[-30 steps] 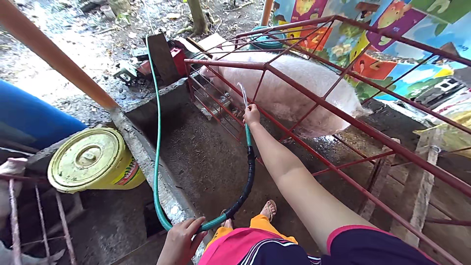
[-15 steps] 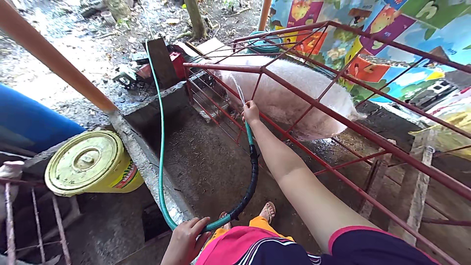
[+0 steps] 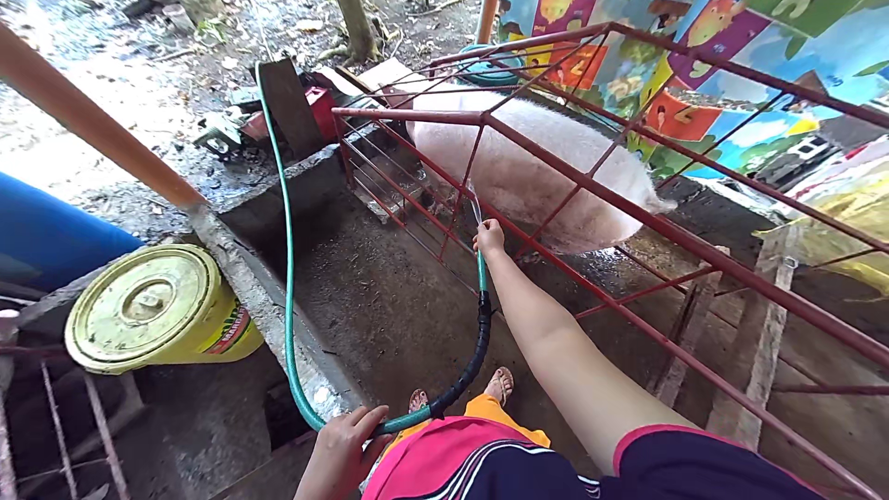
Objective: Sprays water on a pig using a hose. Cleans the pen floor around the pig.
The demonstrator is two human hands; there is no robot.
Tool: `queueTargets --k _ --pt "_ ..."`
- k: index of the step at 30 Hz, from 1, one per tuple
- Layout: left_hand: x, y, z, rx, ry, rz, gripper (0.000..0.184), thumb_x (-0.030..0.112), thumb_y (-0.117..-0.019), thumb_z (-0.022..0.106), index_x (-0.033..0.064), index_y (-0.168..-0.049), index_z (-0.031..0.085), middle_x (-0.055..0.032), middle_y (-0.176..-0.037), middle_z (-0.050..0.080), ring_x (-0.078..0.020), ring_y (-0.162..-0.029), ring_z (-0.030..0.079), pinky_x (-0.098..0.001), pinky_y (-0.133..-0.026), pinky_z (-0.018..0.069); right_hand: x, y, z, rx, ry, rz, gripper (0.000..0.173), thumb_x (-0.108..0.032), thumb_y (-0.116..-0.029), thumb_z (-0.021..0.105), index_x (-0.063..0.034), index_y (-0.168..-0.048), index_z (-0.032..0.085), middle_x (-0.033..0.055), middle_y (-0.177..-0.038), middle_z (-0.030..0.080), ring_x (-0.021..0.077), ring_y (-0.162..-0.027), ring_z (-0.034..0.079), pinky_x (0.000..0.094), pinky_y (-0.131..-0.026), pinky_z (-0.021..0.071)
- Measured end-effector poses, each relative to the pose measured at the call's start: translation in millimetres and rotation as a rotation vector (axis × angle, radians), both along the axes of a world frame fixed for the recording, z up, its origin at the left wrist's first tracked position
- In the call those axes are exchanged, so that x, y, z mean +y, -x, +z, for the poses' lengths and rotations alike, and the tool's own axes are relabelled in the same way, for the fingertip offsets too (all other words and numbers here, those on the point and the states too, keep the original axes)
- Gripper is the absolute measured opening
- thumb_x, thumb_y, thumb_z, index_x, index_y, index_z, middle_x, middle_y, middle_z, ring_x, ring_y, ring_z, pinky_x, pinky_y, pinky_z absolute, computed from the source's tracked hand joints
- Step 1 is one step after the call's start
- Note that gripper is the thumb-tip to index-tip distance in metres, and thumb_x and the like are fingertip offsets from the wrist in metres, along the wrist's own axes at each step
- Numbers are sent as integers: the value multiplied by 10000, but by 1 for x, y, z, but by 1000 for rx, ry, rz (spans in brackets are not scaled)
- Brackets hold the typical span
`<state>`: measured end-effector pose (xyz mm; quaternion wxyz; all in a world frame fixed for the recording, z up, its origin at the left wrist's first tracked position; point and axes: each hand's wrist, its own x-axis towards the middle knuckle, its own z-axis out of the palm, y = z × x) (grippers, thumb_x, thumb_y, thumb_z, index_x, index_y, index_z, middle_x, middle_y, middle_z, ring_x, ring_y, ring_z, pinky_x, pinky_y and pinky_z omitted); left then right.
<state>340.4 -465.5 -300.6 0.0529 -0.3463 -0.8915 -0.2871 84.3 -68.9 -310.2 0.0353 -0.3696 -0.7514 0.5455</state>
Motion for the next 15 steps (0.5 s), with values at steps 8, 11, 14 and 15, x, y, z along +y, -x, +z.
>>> queueTargets --k 8,11,14,15 --pt "10 5 -3 -1 9 -42 389 406 -932 578 104 -1061 785 -85 -785 715 -228 -624 702 -407 -542 574 25 -15 -8 57 4 -107 311 -208 -1125 390 -41 -1368 487 119 -788 596 190 -536 558 358 -533 516" --pt "9 10 -1 6 7 -45 396 408 -931 577 97 -1058 787 -89 -802 728 -229 -637 710 -407 -550 576 39 -27 -20 37 -12 -190 319 -201 -1120 394 -29 -1368 497 144 -820 617 223 -576 587 390 -573 534" --pt "6 13 -1 -10 22 -46 386 387 -922 584 87 -1051 790 -98 -804 727 -238 -637 710 -421 -541 570 46 -38 -24 50 -19 -260 310 -199 -1119 393 -28 -1354 500 148 -817 624 235 -580 603 405 -580 543" --pt "4 14 -2 -12 27 -40 385 387 -922 582 88 -1046 791 -99 -806 727 -237 -637 711 -421 -540 570 47 -41 -24 61 -17 -282 309 -201 -1119 391 -28 -1351 500 145 -810 621 234 -574 601 404 -574 543"
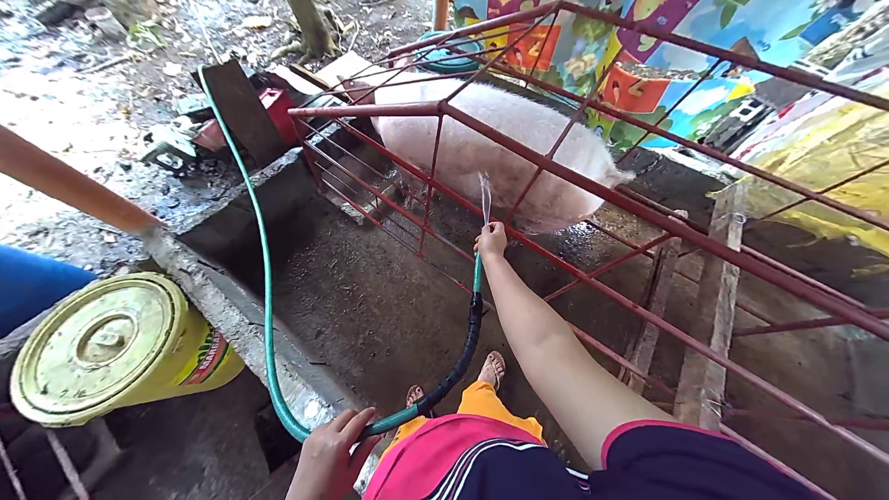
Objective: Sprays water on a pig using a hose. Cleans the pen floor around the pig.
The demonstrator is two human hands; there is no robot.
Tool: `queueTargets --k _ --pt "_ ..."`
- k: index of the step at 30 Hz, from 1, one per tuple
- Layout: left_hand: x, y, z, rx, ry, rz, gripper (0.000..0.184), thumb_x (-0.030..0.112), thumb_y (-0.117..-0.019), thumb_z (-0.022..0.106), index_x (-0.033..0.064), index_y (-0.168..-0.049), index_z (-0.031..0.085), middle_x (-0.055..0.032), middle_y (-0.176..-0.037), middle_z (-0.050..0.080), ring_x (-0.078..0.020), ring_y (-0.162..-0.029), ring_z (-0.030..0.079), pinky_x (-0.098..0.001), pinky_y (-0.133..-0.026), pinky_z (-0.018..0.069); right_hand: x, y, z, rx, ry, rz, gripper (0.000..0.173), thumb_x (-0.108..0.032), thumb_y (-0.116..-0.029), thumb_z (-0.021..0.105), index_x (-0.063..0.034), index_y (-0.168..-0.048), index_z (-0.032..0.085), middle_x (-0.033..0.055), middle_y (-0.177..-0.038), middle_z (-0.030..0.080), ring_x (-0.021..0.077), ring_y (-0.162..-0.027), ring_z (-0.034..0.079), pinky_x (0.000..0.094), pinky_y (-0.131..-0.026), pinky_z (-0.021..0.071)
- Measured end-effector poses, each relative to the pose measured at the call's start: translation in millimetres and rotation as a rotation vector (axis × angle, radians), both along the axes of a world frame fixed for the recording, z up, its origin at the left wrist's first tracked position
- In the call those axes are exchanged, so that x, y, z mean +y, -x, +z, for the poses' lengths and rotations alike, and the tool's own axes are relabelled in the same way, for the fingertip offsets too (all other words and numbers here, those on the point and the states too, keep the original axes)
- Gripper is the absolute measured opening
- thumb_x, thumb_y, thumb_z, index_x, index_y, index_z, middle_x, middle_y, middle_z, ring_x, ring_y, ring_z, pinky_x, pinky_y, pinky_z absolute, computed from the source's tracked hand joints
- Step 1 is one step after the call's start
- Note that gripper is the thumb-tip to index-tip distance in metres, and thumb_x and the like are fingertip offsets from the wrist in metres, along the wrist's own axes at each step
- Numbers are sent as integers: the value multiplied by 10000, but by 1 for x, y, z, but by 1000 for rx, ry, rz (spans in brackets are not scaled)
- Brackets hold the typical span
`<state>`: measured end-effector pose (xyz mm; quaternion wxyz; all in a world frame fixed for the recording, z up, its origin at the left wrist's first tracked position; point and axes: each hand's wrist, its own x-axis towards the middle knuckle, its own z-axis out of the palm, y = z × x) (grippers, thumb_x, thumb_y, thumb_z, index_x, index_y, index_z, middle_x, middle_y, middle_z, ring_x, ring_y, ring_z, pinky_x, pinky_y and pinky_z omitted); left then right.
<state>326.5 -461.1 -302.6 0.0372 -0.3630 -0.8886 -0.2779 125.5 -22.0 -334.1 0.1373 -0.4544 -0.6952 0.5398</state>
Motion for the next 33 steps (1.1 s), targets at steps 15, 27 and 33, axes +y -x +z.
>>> queueTargets --k 15,27,33 --pt "-38 10 -3 -73 14 128 337 261 -914 619 -2 -1040 787 -190 -870 738 -344 -720 729 -520 -644 589 -17 -27 20 366 426 -227 248 -249 -1150 322 -84 -1304 422 109 -801 566 184 -523 574 324 -483 523" --pt "-31 14 -49 -179 110 11 317 262 -889 652 12 -1029 788 -183 -827 742 -383 -732 740 -588 -664 586 19 -58 7 269 869 -451 568 -639 -1067 197 -174 -831 422 -36 -550 351 95 -393 353 253 -381 353" --pt "-34 25 -73 -279 171 -42 285 217 -881 701 -3 -1043 779 -209 -860 743 -415 -787 742 -622 -718 582 19 -75 -11 203 836 -554 440 -519 -1079 300 -169 -841 418 -31 -567 361 81 -378 325 221 -362 319"
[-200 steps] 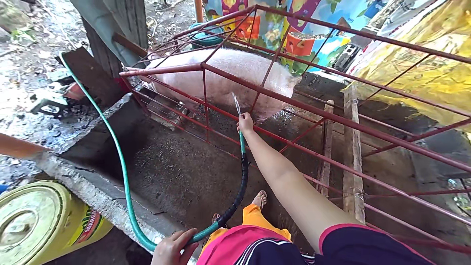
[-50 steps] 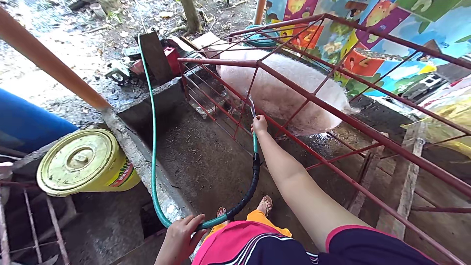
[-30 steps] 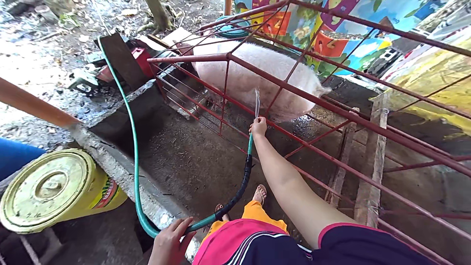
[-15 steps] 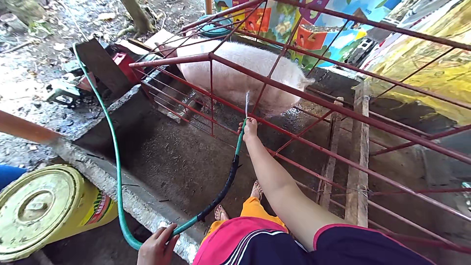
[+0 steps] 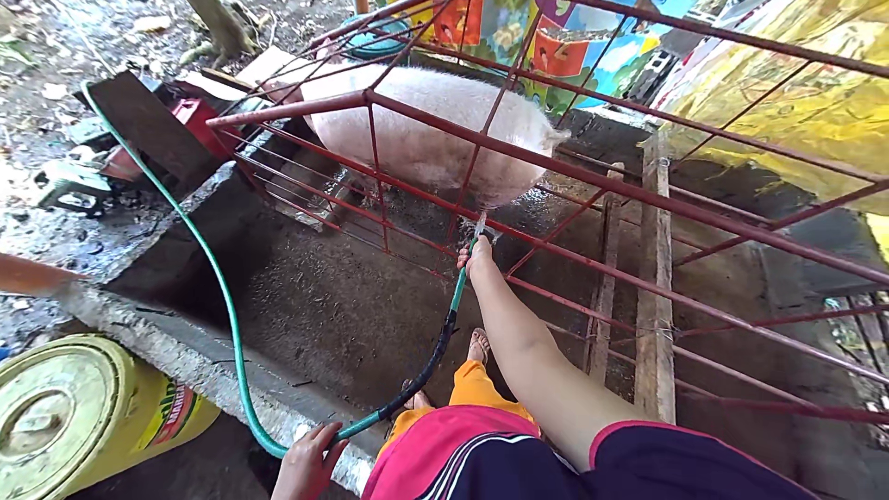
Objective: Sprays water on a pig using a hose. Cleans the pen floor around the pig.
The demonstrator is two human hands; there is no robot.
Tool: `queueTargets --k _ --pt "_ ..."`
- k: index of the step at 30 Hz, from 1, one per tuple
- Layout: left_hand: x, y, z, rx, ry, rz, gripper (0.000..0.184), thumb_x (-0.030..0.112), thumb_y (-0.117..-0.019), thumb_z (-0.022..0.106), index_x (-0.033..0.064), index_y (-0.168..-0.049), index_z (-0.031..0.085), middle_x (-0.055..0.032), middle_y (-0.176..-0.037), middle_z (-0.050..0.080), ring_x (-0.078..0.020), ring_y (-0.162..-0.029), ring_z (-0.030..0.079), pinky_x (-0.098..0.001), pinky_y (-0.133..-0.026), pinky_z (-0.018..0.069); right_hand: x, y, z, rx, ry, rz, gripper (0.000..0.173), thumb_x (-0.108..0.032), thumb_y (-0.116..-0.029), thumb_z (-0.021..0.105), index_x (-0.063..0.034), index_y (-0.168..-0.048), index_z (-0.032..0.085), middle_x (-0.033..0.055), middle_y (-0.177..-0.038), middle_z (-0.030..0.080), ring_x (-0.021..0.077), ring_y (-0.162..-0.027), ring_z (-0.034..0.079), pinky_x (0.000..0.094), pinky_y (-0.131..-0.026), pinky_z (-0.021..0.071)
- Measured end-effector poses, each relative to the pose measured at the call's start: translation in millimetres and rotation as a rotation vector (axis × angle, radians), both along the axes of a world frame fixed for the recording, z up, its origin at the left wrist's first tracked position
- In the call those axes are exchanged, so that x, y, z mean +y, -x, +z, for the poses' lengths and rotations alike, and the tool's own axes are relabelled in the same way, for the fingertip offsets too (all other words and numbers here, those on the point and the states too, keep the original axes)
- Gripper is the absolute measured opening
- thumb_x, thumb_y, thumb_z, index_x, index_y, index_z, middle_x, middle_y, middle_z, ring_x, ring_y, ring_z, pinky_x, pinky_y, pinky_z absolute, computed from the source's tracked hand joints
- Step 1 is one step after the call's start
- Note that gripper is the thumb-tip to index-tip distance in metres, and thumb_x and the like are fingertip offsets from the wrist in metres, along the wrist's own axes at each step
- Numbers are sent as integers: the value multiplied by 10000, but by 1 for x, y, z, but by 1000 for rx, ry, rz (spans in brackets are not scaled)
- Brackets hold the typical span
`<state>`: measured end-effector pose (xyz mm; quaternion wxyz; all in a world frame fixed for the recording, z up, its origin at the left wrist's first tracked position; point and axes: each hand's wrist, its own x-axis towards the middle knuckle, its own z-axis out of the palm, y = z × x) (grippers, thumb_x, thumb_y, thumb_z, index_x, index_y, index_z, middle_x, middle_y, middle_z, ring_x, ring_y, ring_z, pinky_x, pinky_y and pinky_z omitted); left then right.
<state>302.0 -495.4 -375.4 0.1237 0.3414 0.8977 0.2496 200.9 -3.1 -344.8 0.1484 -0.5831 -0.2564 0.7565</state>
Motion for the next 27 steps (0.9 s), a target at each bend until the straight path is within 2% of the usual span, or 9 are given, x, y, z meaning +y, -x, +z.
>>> queueTargets --k 10,17,20,27 --pt "-5 -2 -9 -132 95 -73 255 173 -891 741 -18 -1057 770 -237 -918 745 -440 -847 740 -640 -773 576 -15 -7 3 -51 -18 108 425 -470 -1090 298 -151 -843 428 -21 -573 364 84 -381 318 219 -365 310" --pt "-9 -7 0 -202 174 -73 279 190 -917 740 -24 -1095 762 -253 -975 746 -458 -913 734 -642 -838 563 -15 -25 -35 -151 25 66 404 -428 -1109 278 -131 -878 423 -9 -581 349 95 -391 308 232 -370 307" --pt "-10 -8 1 -210 190 -79 284 198 -923 736 -18 -1105 760 -249 -974 747 -453 -916 735 -638 -832 566 -15 -39 -43 -181 20 34 430 -455 -1119 253 -119 -916 428 -4 -604 345 101 -403 307 239 -376 312" --pt "-9 -6 -1 -205 190 -85 288 197 -909 744 -18 -1099 762 -246 -961 746 -446 -891 738 -633 -813 572 -14 -30 -37 -168 29 42 413 -417 -1120 257 -122 -881 420 -3 -581 357 96 -386 317 228 -367 317"
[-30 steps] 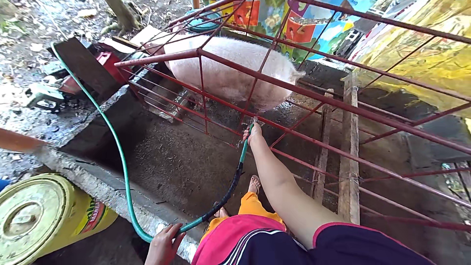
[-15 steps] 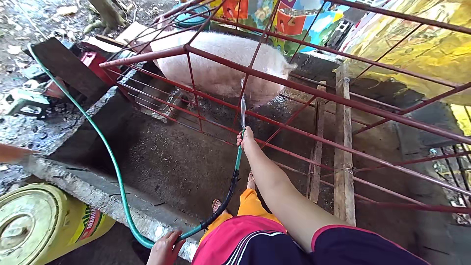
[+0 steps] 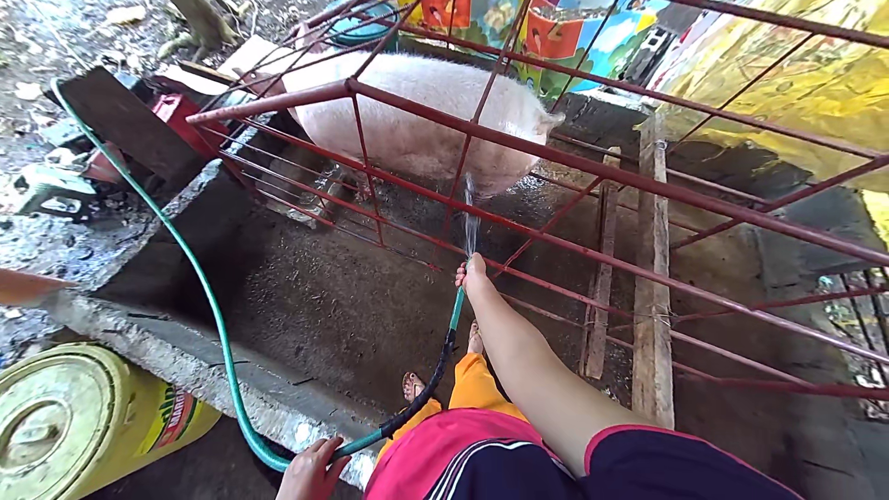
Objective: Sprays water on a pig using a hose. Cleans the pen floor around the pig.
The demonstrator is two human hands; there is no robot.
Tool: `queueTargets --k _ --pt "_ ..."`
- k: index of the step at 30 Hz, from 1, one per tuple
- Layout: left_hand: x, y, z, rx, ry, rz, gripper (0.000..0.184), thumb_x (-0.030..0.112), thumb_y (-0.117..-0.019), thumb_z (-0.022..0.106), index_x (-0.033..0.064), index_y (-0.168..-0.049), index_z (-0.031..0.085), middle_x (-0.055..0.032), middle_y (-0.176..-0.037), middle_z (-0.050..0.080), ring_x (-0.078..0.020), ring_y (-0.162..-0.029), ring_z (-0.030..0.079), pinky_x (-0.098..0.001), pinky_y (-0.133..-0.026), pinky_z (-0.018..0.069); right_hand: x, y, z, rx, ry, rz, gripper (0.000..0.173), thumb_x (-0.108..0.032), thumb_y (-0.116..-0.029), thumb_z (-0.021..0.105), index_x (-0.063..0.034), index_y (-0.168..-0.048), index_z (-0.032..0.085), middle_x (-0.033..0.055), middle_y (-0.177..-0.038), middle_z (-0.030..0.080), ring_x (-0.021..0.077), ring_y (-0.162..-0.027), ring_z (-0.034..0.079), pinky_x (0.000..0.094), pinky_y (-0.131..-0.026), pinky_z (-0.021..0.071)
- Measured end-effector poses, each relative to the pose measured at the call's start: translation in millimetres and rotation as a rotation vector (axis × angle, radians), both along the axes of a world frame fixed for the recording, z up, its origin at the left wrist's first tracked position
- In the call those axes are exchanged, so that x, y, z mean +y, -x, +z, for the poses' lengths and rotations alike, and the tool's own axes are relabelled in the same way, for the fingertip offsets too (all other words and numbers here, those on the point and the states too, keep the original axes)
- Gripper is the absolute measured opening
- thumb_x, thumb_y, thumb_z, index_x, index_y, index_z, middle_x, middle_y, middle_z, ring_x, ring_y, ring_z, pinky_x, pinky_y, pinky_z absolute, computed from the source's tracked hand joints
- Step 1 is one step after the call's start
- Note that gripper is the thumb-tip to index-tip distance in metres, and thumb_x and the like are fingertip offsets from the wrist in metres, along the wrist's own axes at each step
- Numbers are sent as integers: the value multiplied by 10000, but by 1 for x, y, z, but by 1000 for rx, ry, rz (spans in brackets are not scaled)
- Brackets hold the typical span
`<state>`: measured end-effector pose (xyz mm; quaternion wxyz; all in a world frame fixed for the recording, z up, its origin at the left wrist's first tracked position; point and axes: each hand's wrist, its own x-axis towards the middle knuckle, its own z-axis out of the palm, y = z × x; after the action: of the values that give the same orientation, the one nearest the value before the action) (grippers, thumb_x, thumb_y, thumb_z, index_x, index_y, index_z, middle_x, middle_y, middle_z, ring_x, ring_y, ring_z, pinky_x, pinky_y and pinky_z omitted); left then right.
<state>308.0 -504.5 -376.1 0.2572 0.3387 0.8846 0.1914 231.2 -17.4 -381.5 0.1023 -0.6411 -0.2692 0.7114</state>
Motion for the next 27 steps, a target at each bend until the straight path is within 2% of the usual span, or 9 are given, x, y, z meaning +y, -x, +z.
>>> queueTargets --k 5,15,21,27 --pt "1 9 5 61 -46 -11 288 190 -892 745 -24 -1083 762 -250 -916 738 -450 -826 737 -640 -747 575 7 -2 -8 3 -4 -31 422 -435 -1117 258 -122 -886 420 -2 -588 355 96 -387 318 229 -368 321" --pt "6 18 38 155 -78 -46 325 228 -885 732 -28 -1083 764 -236 -892 739 -438 -789 735 -633 -714 575 10 -39 -32 -68 44 -116 372 -380 -1117 268 -129 -878 403 3 -617 346 102 -416 314 236 -384 321" --pt "11 26 72 278 -156 -44 351 280 -886 668 -15 -1042 780 -202 -823 730 -393 -702 726 -577 -636 577 11 -27 -30 -54 112 -75 331 -324 -1111 286 -123 -874 399 -4 -568 338 87 -372 313 216 -352 322" --pt "21 28 111 345 -201 -57 378 311 -913 639 -21 -1026 779 -199 -812 736 -367 -688 728 -535 -632 580 5 -19 -30 -60 177 -72 323 -323 -1100 305 -127 -861 397 -8 -561 337 78 -362 309 206 -342 313"
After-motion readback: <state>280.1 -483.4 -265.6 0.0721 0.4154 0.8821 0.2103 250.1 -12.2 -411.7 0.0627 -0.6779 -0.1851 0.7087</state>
